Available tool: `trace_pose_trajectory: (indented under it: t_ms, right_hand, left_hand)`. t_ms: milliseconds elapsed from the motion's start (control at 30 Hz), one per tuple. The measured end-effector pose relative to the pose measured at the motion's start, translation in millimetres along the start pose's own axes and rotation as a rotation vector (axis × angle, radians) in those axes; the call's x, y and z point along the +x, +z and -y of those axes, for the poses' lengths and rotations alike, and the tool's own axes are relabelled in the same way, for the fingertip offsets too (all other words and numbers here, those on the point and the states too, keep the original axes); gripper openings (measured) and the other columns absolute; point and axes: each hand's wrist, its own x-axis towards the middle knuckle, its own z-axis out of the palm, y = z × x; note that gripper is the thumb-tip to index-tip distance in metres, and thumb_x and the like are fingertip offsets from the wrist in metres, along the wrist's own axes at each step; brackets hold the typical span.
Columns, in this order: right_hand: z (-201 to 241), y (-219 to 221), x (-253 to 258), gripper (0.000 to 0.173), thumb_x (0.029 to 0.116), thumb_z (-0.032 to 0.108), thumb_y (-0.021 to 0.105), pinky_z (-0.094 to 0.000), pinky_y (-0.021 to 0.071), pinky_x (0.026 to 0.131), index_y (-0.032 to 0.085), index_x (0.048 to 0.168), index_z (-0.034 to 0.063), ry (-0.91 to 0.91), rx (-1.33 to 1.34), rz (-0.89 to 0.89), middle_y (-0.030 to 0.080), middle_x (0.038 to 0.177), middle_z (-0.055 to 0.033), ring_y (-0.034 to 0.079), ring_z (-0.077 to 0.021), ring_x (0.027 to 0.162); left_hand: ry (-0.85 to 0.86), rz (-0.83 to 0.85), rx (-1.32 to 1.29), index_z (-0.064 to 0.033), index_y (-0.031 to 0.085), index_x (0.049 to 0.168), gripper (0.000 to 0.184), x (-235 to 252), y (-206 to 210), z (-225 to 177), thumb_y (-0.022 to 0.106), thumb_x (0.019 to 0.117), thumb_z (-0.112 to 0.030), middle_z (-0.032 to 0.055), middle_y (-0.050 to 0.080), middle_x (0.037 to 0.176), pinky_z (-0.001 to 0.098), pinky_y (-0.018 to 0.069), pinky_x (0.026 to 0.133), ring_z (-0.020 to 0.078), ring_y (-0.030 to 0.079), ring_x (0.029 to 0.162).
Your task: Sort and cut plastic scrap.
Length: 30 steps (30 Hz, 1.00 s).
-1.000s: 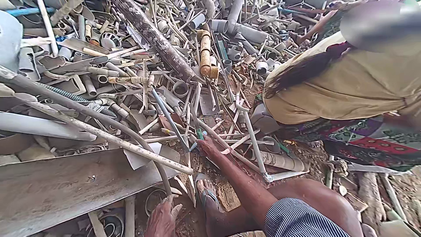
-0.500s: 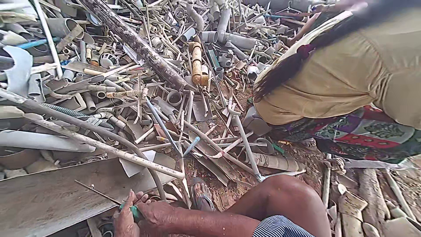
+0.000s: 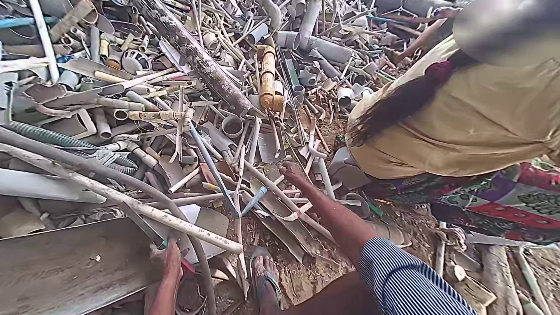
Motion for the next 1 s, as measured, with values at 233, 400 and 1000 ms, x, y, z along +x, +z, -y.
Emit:
trace_pose_trajectory:
  t_ms: [233,400,1000]
  right_hand:
    - [7.4,-25.2,69.1,0.042,0.11,0.026,0.046,-0.0567,0.0406,0.109,0.057,0.132,-0.0074,0.119,-0.026,-0.186,0.059,0.134,-0.0316,0.055,-0.0435,0.129]
    - [8.3,-26.3,112.3,0.053,0.1109,0.031,0.043,-0.0581,0.0352,0.115,0.046,0.144,-0.0103,0.145,-0.042,-0.2,0.05,0.145,-0.0343,0.047,-0.0453,0.139]
    - [17.8,-43.3,183.6,0.052,0.1093,0.025,0.047,-0.0588,0.0407,0.108,0.04,0.146,-0.0099,0.125,0.013,-0.287,0.05,0.141,-0.0357,0.053,-0.0469,0.13]
  left_hand:
    - [-0.06,-0.046,0.032,0.0033,0.026,0.157,0.07,2.9,5.8,2.9,0.063,0.1018,-0.019,0.0327,0.047,0.141,0.0563,0.0517,0.089,0.0402,0.056,0.116]
    - [-0.058,-0.085,0.07,0.0078,0.026,0.155,0.071,0.4,8.9,-0.5,0.064,0.0992,-0.011,0.0334,0.042,0.148,0.0548,0.0438,0.106,0.0404,0.049,0.132]
    - [-0.126,-0.12,0.097,0.005,0.02,0.157,0.079,-9.0,12.3,-9.1,0.068,0.0981,-0.015,0.0303,0.042,0.147,0.0455,0.0492,0.097,0.0313,0.053,0.123]
